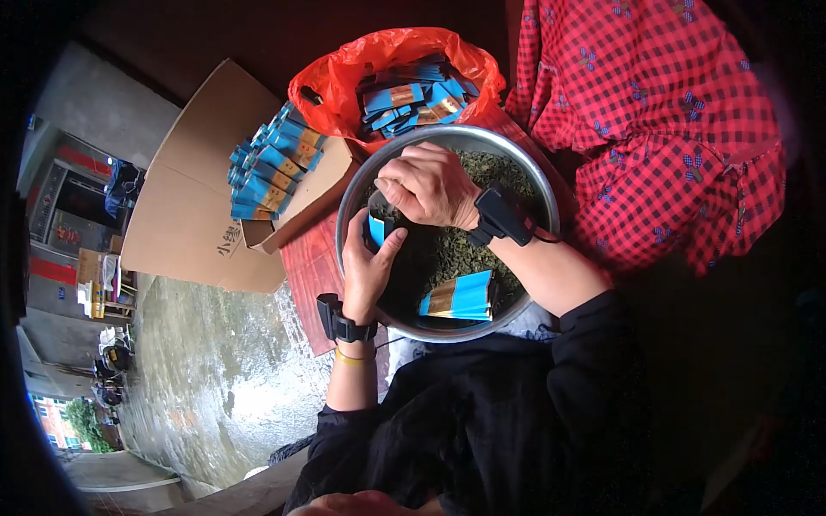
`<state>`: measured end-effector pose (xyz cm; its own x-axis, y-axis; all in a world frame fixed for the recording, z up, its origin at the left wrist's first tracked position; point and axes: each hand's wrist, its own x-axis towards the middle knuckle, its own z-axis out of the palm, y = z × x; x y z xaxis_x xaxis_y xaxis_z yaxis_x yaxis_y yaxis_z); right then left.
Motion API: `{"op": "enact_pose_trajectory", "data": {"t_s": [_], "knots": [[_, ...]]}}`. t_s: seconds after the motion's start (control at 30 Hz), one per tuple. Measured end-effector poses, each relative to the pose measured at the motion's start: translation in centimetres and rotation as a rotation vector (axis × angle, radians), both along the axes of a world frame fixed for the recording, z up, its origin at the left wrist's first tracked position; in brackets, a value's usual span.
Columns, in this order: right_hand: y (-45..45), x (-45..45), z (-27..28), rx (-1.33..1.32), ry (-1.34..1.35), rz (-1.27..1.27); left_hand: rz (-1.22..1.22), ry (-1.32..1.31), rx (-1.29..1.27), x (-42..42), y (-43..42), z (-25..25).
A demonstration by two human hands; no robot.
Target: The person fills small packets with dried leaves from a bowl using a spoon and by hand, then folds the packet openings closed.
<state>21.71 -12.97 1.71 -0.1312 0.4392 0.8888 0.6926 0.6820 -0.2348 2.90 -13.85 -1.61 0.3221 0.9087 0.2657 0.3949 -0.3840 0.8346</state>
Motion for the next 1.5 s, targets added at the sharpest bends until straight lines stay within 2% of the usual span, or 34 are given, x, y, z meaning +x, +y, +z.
{"op": "enact_pose_trajectory", "data": {"t_s": [0.13, 0.2, 0.27, 0.3, 0.47, 0.53, 0.6, 0.67, 0.73, 0.8, 0.87, 0.93, 1.0, 1.07, 1.13, 1.23, 1.3, 1.4, 1.47, 1.5], "knots": [[-0.3, -1.0, -1.1, -0.234, -0.087, 0.101, 0.013, 0.049, 0.041, 0.0, 0.0, 0.2], [-0.4, -1.1, -1.1, -0.314, -0.014, 0.093, 0.007, 0.051, 0.020, 0.0, 0.0, 0.2], [0.4, -0.5, -1.2, -0.210, 0.112, 0.087, 0.010, 0.034, 0.016, 0.0, 0.0, 0.2], [0.4, 0.2, -1.0, -0.329, 0.184, 0.021, 0.010, 0.018, 0.009, -0.1, 0.0, 0.1], [2.1, 2.9, -2.0, -0.457, 0.315, -0.071, 0.022, 0.017, -0.017, -0.1, 0.0, 0.3], [2.2, 3.5, -2.0, -0.493, -0.006, -0.109, 0.016, -0.016, 0.025, 0.0, 0.0, 0.3], [1.7, 2.9, -2.0, -0.478, -0.034, -0.115, 0.012, -0.020, 0.016, 0.0, 0.0, 0.2], [1.4, 1.8, -1.3, -0.545, 0.062, 0.169, 0.014, -0.026, 0.007, -0.1, 0.1, 0.0], [0.5, 0.7, -0.4, -0.751, 0.152, 0.426, 0.034, -0.034, 0.074, -0.2, 0.2, -0.3], [-0.5, -0.2, -0.2, -0.854, 0.102, 0.461, 0.018, 0.005, 0.057, -0.3, 0.3, -0.2], [-0.9, -0.6, -0.4, -0.889, -0.051, 0.306, -0.010, 0.056, 0.166, -0.3, 0.6, -0.8], [-0.9, -0.6, -0.2, -0.904, -0.064, 0.239, -0.025, 0.098, 0.168, -0.1, 0.2, -0.1], [-0.5, -0.1, -0.4, -0.862, -0.027, 0.231, -0.119, -0.280, -0.336, 0.0, -0.2, 0.9], [-0.1, 0.4, -0.3, -0.819, 0.007, 0.226, -0.151, -0.432, -0.133, -0.3, 1.1, -1.6], [-0.1, 0.6, -0.2, -0.801, 0.066, 0.311, -0.087, -0.516, -0.311, -0.3, 0.6, -0.1], [-0.4, -0.2, -0.2, -0.756, 0.104, 0.338, -0.065, -0.462, -0.461, -0.9, 0.6, 0.0], [-0.5, -0.3, -0.1, -0.734, 0.121, 0.350, -0.050, -0.481, -0.436, -0.8, 0.6, 0.0], [-0.5, 0.1, -0.2, -0.877, -0.007, 0.362, -0.044, -0.479, -0.395, -0.8, 0.6, -0.1], [0.0, 0.5, -0.7, -1.062, -0.038, 0.522, -0.053, -0.456, -0.381, -0.9, 0.6, -0.5], [0.1, 0.6, -0.7, -1.018, 0.040, 0.640, -0.061, -0.421, -0.377, -0.9, 0.7, -0.8]]}}
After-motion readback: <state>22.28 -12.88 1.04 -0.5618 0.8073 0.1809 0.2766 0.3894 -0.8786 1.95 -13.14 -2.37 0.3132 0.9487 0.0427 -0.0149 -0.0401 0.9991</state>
